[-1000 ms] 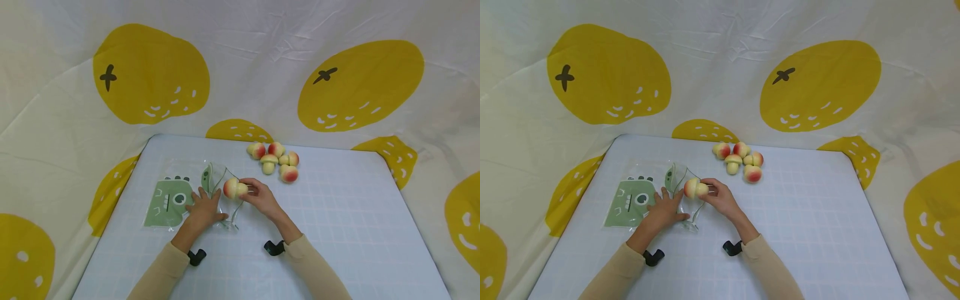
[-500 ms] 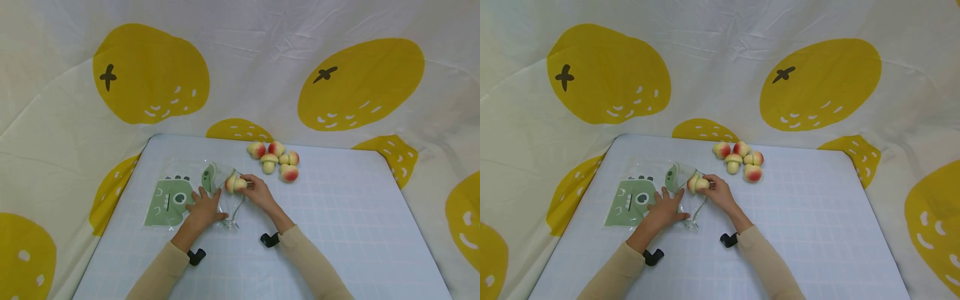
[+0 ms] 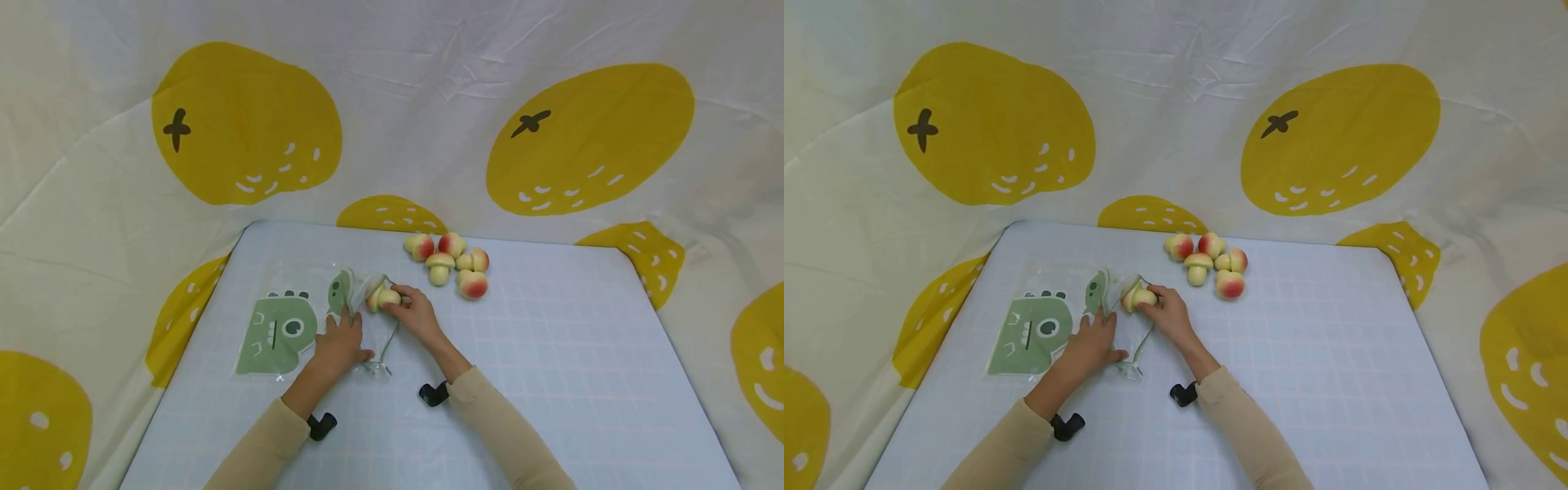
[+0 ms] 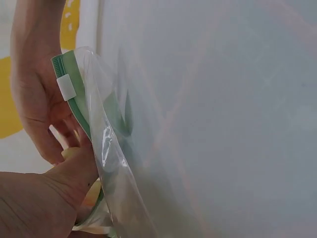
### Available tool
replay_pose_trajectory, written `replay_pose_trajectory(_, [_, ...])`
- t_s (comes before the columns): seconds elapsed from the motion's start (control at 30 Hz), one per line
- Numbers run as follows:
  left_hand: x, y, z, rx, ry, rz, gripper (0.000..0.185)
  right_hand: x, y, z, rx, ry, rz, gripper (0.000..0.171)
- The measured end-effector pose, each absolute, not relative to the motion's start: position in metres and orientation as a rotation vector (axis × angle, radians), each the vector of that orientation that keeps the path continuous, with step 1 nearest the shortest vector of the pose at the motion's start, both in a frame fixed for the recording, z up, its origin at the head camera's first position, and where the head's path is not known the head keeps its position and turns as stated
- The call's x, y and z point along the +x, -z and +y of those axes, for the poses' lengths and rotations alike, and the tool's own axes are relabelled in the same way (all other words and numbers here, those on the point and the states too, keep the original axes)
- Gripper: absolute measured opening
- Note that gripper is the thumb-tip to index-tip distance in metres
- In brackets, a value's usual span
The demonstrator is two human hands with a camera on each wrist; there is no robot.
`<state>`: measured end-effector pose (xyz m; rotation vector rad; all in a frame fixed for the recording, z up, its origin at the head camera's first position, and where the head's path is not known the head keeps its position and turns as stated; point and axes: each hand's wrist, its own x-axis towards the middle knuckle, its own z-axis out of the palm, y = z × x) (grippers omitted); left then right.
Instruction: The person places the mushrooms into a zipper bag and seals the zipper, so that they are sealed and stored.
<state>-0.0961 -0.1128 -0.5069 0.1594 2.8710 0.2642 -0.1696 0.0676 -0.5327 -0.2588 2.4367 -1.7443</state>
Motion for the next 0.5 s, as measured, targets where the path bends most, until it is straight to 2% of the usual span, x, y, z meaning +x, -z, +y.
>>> replay_pose_trajectory(0.13, [-0.095,0.506,-0.109,0.202,-0.201,2.911,0.093,-0.170,0.534,0.068,-0.288,1.733,2.529,0.045])
replay_pose_trajectory(0.3, [-0.094,0.505,-0.105,0.245,-0.117,2.956,0.093,-0.168,0.534,0.068,-0.180,1.751,2.503,0.045])
replay_pose_trajectory(0.5, [-0.091,0.505,-0.101,0.255,-0.064,3.008,0.096,-0.161,0.533,0.070,-0.124,1.853,2.359,0.036])
